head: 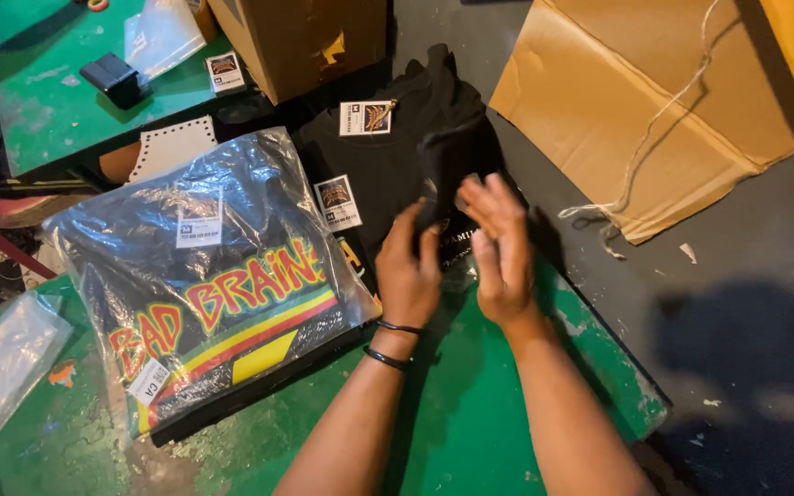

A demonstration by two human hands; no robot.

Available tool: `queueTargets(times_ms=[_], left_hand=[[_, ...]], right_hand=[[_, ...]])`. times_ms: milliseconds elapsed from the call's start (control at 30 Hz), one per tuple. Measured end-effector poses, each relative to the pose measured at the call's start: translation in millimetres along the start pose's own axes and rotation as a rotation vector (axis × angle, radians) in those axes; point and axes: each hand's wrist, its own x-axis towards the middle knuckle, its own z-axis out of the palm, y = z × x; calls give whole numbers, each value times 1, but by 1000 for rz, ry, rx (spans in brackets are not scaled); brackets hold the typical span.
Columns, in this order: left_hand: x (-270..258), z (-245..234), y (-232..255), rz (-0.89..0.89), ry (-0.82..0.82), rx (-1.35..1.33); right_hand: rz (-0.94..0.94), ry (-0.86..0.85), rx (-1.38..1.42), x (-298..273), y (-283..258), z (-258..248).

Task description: Unfolding, inspecting, and refolding t-shirts on a table.

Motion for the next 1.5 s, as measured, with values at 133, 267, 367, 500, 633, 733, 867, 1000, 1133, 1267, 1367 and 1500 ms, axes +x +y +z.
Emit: queueTargets(times_ms=[133,267,367,500,633,733,867,1000,1133,1267,1367,1500], left_hand=[[3,-14,6,-175,117,-105],[3,-20,13,-290,204,-113],[12,-15,33,23,79,-72],[-3,-12,27,309,-365,380],[-1,-11,17,239,-321,272],[-1,-12,18,235,-313,265],[1,-13,21,186,-302,215],[4,-9,12,54,-264,84],[19,-25,25,-154,-170,-190],[26,-28,13,-311,-122,-339],[29,-27,4,-341,-129,-313],[28,-32,18,-295,-137,-347]], right_hand=[[17,125,-88,2,23,-17],[95,194,-232,3,33,-24],[133,198,-313,3,25,-21],[362,290,-378,-12,66,-31],[329,316,-450,-11,85,-35],[328,337,-477,-15,95,-39],[288,286,-482,-12,83,-33],[-16,185,-531,10,18,-12],[-159,48,-582,9,16,-7],[-350,-113,-711,9,11,4],[-422,-148,-710,10,10,7],[-267,30,-538,6,8,3]])
